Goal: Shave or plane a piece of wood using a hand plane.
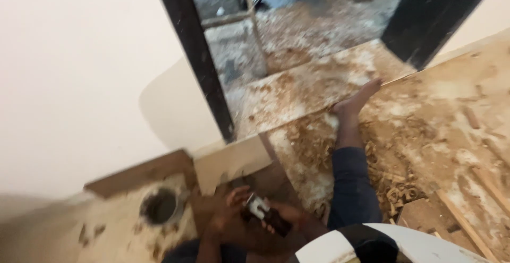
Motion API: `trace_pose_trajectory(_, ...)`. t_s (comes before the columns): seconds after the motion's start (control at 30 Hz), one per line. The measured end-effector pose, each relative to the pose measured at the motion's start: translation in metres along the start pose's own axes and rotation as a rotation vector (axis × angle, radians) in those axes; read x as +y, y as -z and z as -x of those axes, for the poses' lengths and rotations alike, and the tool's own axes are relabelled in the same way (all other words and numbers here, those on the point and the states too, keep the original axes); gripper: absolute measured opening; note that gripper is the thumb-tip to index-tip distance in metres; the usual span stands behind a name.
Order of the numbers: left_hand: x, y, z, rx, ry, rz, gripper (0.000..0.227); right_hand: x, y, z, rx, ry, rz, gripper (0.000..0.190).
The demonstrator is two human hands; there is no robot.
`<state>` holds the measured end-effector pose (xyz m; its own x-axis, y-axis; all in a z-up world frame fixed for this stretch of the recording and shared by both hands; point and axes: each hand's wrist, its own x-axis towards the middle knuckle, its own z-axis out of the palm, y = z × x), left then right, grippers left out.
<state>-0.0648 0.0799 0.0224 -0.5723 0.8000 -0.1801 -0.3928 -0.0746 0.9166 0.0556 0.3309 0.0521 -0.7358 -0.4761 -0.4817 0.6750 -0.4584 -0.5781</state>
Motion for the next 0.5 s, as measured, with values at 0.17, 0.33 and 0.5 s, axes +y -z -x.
trace_pose_trajectory(0.17,0.044,-0.035,0.040,0.039,-0.006,0.025,0.059,0.023,0.009,0.003,-0.004,-0.099,-0.013,0.068)
trace_pose_trajectory(0.33,0.052,-0.044,0.031,-0.033,-0.060,0.126,0.054,0.018,-0.003,0.012,0.044,-0.064,0.035,0.070)
trace_pose_trajectory(0.5,0.050,-0.042,0.028,-0.073,-0.095,0.193,0.050,0.012,-0.010,0.017,0.036,-0.064,0.013,0.066)
